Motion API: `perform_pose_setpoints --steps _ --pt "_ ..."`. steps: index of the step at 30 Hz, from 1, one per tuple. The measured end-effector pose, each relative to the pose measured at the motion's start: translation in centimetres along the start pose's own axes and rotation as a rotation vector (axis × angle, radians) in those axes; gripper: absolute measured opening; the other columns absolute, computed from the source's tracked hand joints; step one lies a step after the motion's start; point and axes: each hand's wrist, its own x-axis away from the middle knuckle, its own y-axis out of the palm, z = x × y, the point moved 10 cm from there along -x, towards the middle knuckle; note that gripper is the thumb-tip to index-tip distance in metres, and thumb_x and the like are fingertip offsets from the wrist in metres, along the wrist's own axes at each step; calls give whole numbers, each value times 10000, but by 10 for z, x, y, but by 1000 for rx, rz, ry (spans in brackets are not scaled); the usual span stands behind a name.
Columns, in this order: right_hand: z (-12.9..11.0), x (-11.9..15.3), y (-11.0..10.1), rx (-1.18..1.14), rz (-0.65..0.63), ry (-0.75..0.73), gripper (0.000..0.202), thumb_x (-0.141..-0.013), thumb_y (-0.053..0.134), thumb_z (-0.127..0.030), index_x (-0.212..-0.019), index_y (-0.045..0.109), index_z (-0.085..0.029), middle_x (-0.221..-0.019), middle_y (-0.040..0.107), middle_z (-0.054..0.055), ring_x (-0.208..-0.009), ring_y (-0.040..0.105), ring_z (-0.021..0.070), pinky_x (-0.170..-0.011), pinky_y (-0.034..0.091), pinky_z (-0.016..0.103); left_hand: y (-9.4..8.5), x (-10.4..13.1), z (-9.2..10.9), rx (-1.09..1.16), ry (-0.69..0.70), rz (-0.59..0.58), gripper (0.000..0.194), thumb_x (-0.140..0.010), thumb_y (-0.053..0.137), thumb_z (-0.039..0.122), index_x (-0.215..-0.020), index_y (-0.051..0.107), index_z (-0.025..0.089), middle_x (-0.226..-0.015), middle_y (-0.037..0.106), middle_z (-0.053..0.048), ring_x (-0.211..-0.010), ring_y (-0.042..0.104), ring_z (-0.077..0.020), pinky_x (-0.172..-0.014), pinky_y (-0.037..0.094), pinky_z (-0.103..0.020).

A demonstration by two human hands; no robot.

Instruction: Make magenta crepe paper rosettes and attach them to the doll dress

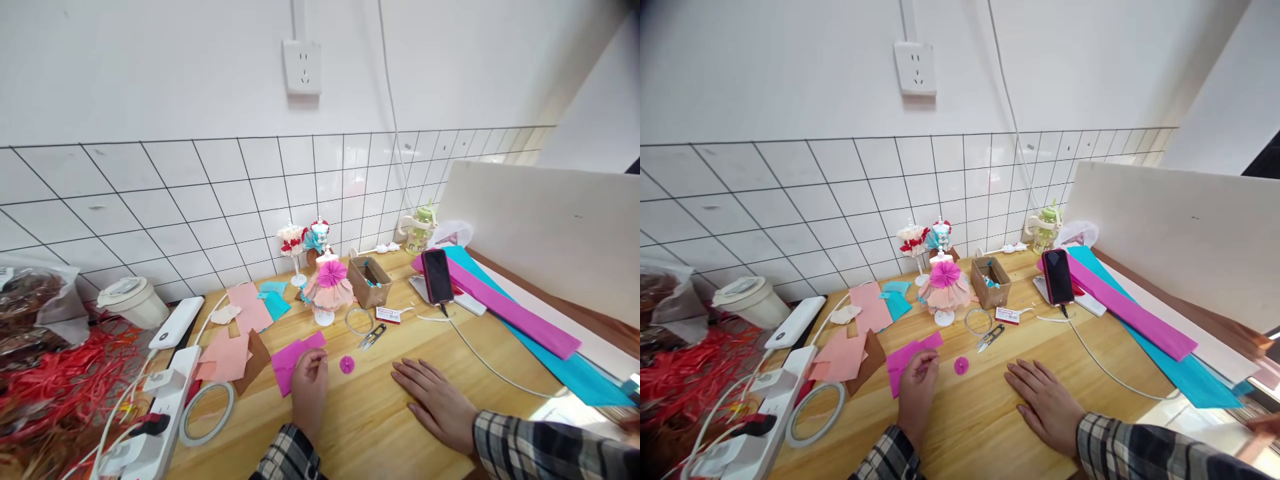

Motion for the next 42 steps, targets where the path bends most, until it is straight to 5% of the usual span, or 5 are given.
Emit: perform_pose_setpoints --steps 11,20,30,35,42 --pt "-15 5 -11 -84 -37 -197 473 -897 444 -310 -1368 428 -271 -1372 497 55 -1201 498 225 -1024 389 376 -50 47 -1 -531 72 73 145 -735 569 342 -760 663 234 -893 673 -70 -867 617 -273 -840 499 -452" --pt "70 -137 -128 59 295 96 453 -883 423 -245 -1332 434 -180 -1350 471 111 -1157 465 260 -963 376 405 -82 52 -27 -295 -116 354 469 -767 546 404 -1193 479 218 -1258 549 -96 -1140 550 -261 -994 443 -438" --pt "102 -168 -102 179 66 110 637 -813 580 -319 -1396 333 -255 -1023 638 90 -952 523 267 -786 337 361 -80 53 -24 -306 -125 399 445 -794 546 400 -1182 467 198 -1241 556 -115 -1122 561 -248 -990 442 -448" --pt "114 -177 -100 144 25 61 247 -851 499 -172 -1077 595 -200 -904 660 87 -906 540 232 -752 341 304 -75 51 -15 -317 -85 382 444 -801 550 402 -1185 470 196 -1214 570 -116 -1121 562 -244 -974 453 -443" --pt "151 -189 -123 114 118 164 279 -866 463 -148 -1113 593 -160 -1103 636 117 -988 555 237 -855 370 333 -71 52 -13 -281 -79 330 420 -819 534 374 -1190 474 187 -1210 576 -120 -1108 567 -236 -985 436 -442"
